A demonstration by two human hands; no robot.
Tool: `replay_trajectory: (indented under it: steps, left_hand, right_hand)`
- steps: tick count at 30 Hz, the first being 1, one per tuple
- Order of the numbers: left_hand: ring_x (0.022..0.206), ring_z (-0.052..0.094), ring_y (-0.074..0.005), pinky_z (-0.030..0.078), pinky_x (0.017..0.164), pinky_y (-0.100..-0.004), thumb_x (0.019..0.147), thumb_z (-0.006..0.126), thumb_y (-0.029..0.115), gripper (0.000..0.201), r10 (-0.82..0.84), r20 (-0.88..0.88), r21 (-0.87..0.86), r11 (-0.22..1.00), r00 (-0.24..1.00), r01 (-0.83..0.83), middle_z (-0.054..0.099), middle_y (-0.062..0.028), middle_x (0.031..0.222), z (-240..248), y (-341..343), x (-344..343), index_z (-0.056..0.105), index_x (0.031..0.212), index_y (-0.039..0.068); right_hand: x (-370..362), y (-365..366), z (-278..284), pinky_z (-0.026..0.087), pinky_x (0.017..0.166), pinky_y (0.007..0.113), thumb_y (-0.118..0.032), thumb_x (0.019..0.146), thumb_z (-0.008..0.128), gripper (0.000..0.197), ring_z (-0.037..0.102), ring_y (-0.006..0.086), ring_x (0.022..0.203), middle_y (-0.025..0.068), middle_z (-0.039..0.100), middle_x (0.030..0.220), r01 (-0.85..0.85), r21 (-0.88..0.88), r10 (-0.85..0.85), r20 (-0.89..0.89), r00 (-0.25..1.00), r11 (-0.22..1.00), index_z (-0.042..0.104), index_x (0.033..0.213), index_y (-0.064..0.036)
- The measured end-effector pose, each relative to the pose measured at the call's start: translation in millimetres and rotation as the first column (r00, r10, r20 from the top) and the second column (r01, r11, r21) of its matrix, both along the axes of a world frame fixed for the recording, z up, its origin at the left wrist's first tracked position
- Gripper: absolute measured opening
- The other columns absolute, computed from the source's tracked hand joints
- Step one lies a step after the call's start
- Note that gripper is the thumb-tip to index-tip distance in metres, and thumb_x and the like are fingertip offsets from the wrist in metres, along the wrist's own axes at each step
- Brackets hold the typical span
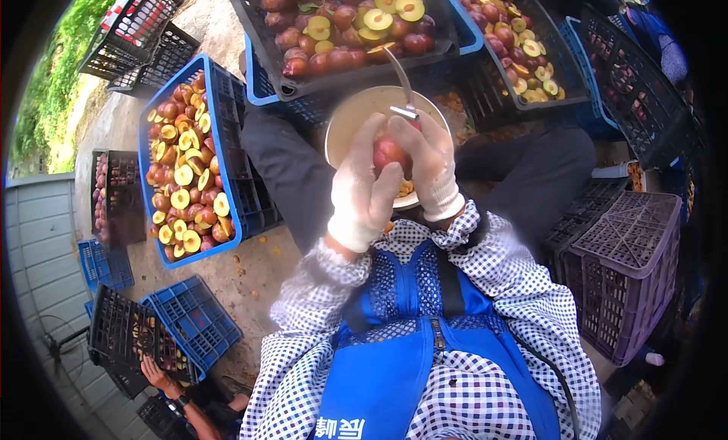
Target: The recorder is pitting plums using a knife and placing the halves into a bucket while surrounded by crates of plums.
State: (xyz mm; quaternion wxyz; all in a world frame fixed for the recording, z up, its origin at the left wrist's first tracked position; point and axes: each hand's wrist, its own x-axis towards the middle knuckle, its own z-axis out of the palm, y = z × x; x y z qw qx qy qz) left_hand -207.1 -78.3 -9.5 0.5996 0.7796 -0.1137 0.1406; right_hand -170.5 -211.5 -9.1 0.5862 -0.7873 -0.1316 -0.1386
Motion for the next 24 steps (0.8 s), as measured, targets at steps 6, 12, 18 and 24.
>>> replay_trajectory:
  steps: [6,12,18,24]
  left_hand:
    - [0.098,0.067,-0.0368,0.053,0.085,-0.0396,0.096,0.054,0.024,0.047,0.056,0.069,0.2,0.977,0.996,-0.069,0.066,-0.0223,0.11,5.5,-15.4,-2.3,0.054,0.137,-0.001]
    - [0.09,0.066,-0.0255,0.051,0.08,-0.0351,0.104,0.046,0.048,0.058,0.095,-0.154,-0.229,0.965,0.983,-0.129,0.068,-0.0141,0.102,3.0,-26.7,-5.8,0.052,0.137,0.001]
    - [0.098,0.064,-0.0154,0.049,0.088,-0.0283,0.103,0.047,0.043,0.044,-0.187,-0.6,-0.676,0.639,0.778,-0.368,0.067,-0.0025,0.107,20.6,-19.0,-7.5,0.063,0.122,0.006]
    - [0.045,0.043,-0.0099,0.035,0.045,-0.0241,0.096,0.049,0.056,0.045,-0.266,-0.811,-0.574,0.537,0.522,-0.618,0.049,0.0011,0.059,49.2,-29.4,9.5,0.061,0.095,0.013]
  right_hand:
    - [1.0,-4.6,12.1,0.043,0.061,0.026,-0.032,0.096,0.063,0.031,0.055,0.0095,0.067,0.002,0.061,0.073,0.017,0.375,0.154,-0.423,0.893,0.927,0.066,0.088,-0.0019]
    - [-1.5,24.7,25.7,0.043,0.056,0.025,-0.017,0.092,0.067,0.019,0.054,0.0082,0.062,-0.0001,0.061,0.071,0.085,0.452,0.077,-0.327,0.942,0.888,0.064,0.082,-0.0017]
    - [4.1,24.0,20.4,0.043,0.051,0.031,-0.013,0.086,0.073,0.022,0.052,0.0153,0.055,0.008,0.058,0.065,-0.057,0.3,0.06,-0.002,0.998,0.952,0.058,0.074,-0.0009]
    - [11.8,17.0,13.6,0.042,0.05,0.034,-0.017,0.083,0.076,0.029,0.052,0.0198,0.053,0.0105,0.054,0.061,-0.008,0.101,0.004,0.038,0.999,0.995,0.057,0.07,-0.0001]
